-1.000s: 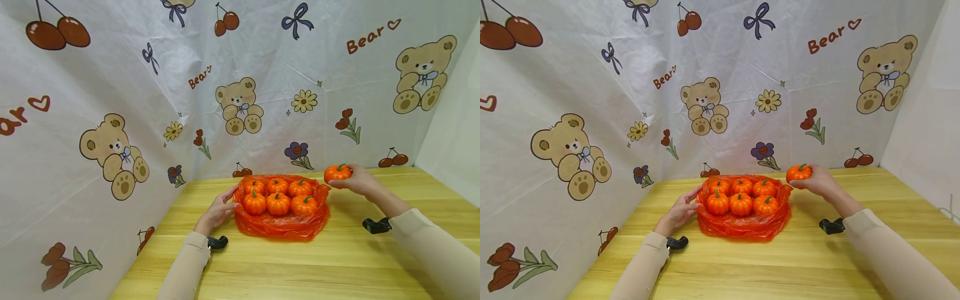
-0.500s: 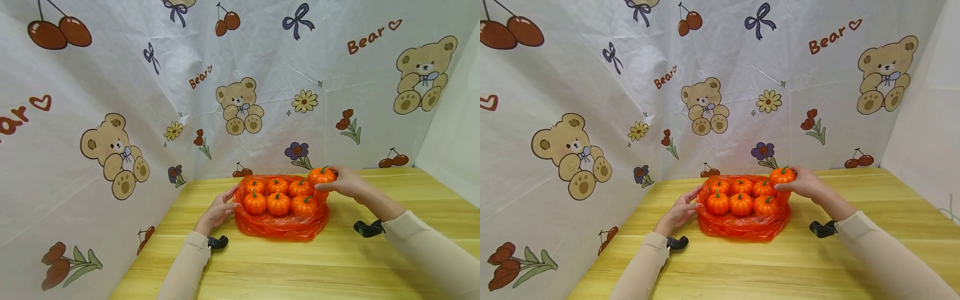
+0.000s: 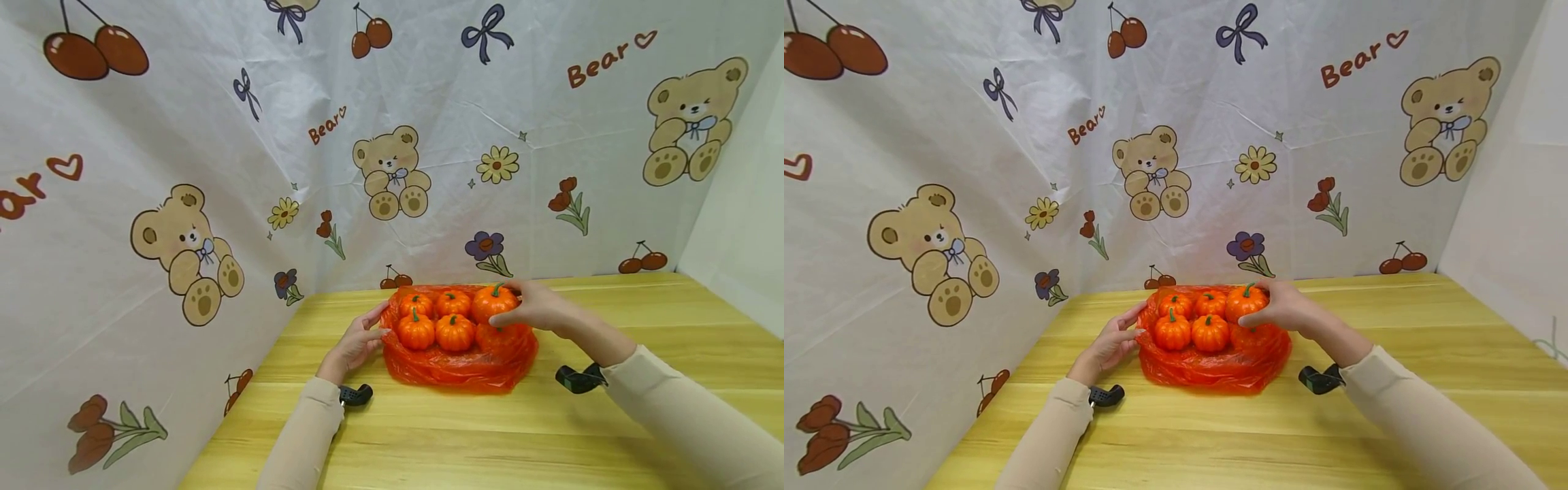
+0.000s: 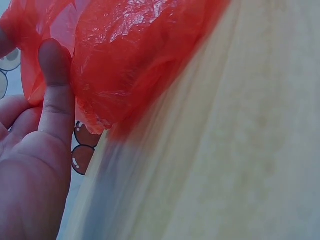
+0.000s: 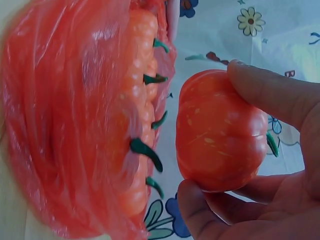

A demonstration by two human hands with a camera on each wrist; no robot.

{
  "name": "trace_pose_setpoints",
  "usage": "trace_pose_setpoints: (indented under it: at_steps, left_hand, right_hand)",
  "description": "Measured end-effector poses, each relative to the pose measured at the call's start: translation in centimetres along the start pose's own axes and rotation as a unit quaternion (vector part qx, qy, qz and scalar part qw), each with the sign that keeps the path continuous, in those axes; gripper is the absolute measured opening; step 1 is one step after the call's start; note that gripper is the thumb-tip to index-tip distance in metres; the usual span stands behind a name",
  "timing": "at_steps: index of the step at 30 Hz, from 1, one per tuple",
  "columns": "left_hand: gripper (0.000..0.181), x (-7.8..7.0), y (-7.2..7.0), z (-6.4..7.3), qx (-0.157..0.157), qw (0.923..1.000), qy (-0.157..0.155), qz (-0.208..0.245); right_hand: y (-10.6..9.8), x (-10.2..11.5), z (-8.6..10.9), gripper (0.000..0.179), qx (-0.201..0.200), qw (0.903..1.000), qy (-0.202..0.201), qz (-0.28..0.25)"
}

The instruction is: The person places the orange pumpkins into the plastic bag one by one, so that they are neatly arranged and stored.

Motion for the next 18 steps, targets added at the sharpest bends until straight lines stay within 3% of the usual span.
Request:
trace_pose_setpoints:
  at_steps: [6,18]
  left_hand:
    - [0.073,-0.1,0.0,0.0,-0.007,0.9998,0.002,0.018]
    - [0.072,-0.2,0.0,0.0,-0.004,0.9996,-0.003,0.028]
  right_hand:
    - [1.5,1.6,-0.6,0.09,0.009,0.9997,-0.023,0.003]
    - [4.5,2.4,-2.5,0.083,0.022,0.9989,-0.002,0.04]
Point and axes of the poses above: each hand's wrist, its own z-axis away from the middle knuckle, its own y-axis out of the palm, x = y × z, the point moved 8 cm from there along -z, towards the middle knuckle, and after that the axes turned 13 degrees about x, right-handed, at the moved point
